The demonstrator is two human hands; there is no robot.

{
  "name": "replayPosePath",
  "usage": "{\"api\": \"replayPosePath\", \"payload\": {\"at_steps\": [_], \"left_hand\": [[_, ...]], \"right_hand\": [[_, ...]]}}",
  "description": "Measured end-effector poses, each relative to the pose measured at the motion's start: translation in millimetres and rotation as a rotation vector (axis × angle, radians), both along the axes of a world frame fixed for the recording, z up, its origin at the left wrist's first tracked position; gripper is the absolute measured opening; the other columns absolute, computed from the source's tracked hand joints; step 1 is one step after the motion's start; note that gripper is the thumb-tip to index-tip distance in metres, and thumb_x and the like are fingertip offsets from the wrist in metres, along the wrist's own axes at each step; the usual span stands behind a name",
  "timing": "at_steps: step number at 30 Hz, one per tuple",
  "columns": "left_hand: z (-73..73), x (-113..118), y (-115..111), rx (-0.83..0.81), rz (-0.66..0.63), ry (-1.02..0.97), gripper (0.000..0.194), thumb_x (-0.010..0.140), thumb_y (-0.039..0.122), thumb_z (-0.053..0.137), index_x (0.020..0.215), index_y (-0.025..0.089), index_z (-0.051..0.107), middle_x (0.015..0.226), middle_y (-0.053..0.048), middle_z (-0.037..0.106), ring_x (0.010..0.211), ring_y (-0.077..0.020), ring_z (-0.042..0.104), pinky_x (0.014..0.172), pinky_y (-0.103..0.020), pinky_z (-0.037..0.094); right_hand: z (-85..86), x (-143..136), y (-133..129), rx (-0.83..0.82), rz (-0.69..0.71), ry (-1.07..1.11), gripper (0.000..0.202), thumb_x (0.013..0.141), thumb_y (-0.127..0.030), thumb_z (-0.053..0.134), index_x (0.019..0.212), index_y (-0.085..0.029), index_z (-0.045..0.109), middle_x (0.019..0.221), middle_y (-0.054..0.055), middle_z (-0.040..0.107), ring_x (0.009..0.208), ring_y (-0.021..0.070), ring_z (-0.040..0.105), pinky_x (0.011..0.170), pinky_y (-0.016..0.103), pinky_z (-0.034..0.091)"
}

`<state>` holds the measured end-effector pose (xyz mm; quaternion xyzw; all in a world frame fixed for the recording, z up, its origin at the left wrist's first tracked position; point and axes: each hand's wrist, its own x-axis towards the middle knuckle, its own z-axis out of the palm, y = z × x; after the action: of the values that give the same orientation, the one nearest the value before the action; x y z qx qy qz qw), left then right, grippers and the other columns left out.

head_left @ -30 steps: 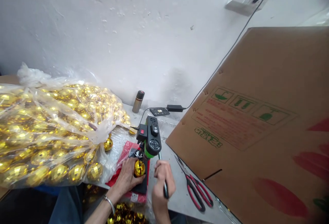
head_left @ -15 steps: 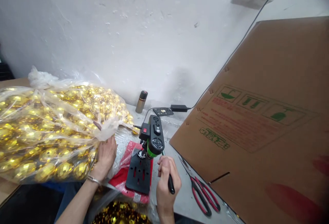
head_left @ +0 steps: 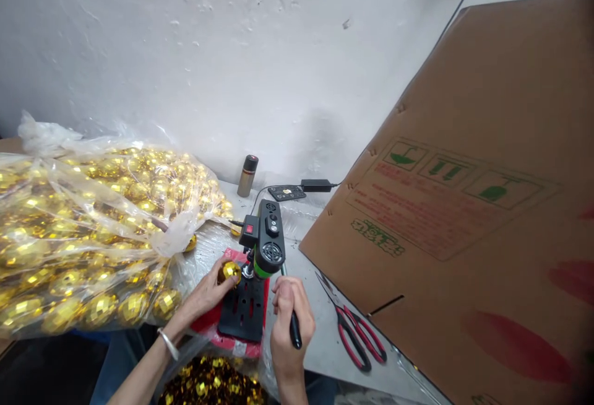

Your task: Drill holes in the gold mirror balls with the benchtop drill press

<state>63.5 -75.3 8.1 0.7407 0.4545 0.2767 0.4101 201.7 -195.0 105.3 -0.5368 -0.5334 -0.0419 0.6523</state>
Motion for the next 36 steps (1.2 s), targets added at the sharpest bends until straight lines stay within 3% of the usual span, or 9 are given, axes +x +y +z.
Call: {"api": "replayPosePath", "payload": {"at_steps": [2,5,10,16,23,27,36], "left_hand": [[-11.8,6,-12,-0.062,0.0,-0.171,0.052,0.091,0.049,0.059,0.132,0.017,0.059,0.127,-0.012,0.075,0.121,-0.0301,0.07,0.11,-0.046,0.054],[-22.4,12,-24,-0.08,0.009,-0.231,0.051,0.087,0.044,0.065,0.13,0.018,0.059,0.129,-0.013,0.074,0.122,-0.0315,0.07,0.112,-0.049,0.053],[-25.4,19,-36,-0.014,0.03,-0.198,0.047,0.087,0.04,0.063,0.129,0.021,0.055,0.127,-0.013,0.074,0.12,-0.0328,0.071,0.11,-0.054,0.054],[-30.1,25,-40,-0.018,0.105,-0.224,0.038,0.092,0.046,0.059,0.12,0.022,0.052,0.115,-0.011,0.074,0.111,-0.0308,0.074,0.102,-0.053,0.059],[-32.0,23,-38,0.044,0.042,-0.26,0.048,0.089,0.045,0.069,0.129,0.021,0.059,0.13,-0.014,0.073,0.123,-0.0333,0.07,0.109,-0.053,0.056],[-30.4,27,-42,0.088,-0.049,-0.224,0.043,0.09,0.039,0.069,0.129,0.022,0.064,0.128,-0.014,0.074,0.119,-0.0339,0.07,0.108,-0.055,0.056],[-51.4,32,-51,0.12,-0.019,-0.141,0.053,0.086,0.037,0.075,0.136,0.022,0.065,0.129,-0.015,0.073,0.119,-0.0367,0.069,0.106,-0.057,0.055]], "right_hand": [[0.9,0,-1,0.0,0.009,-0.008,0.032,0.108,-0.019,0.043,0.079,-0.023,0.054,0.071,-0.004,0.052,0.058,0.0095,0.049,0.055,0.02,0.041],[1.3,2,-1,0.006,0.033,-0.017,0.033,0.108,-0.016,0.043,0.077,-0.023,0.051,0.072,-0.004,0.052,0.062,0.009,0.051,0.058,0.019,0.043],[0.2,3,-1,-0.004,0.062,-0.024,0.03,0.107,-0.013,0.042,0.081,-0.023,0.051,0.074,-0.005,0.051,0.063,0.0078,0.051,0.059,0.016,0.044],[0.1,4,-4,0.003,0.059,-0.056,0.027,0.107,-0.012,0.042,0.085,-0.023,0.054,0.076,-0.005,0.052,0.064,0.0073,0.053,0.061,0.016,0.046],[1.9,4,-4,-0.006,0.046,-0.064,0.028,0.106,-0.011,0.043,0.084,-0.023,0.054,0.076,-0.004,0.053,0.064,0.0079,0.055,0.059,0.016,0.047],[6.4,5,-5,-0.003,0.043,-0.07,0.028,0.106,-0.011,0.043,0.084,-0.023,0.056,0.075,-0.003,0.054,0.063,0.0088,0.056,0.059,0.018,0.047],[9.8,6,-9,-0.037,0.055,-0.058,0.027,0.105,-0.012,0.044,0.084,-0.023,0.057,0.076,-0.004,0.055,0.063,0.0084,0.055,0.058,0.017,0.046]]}}
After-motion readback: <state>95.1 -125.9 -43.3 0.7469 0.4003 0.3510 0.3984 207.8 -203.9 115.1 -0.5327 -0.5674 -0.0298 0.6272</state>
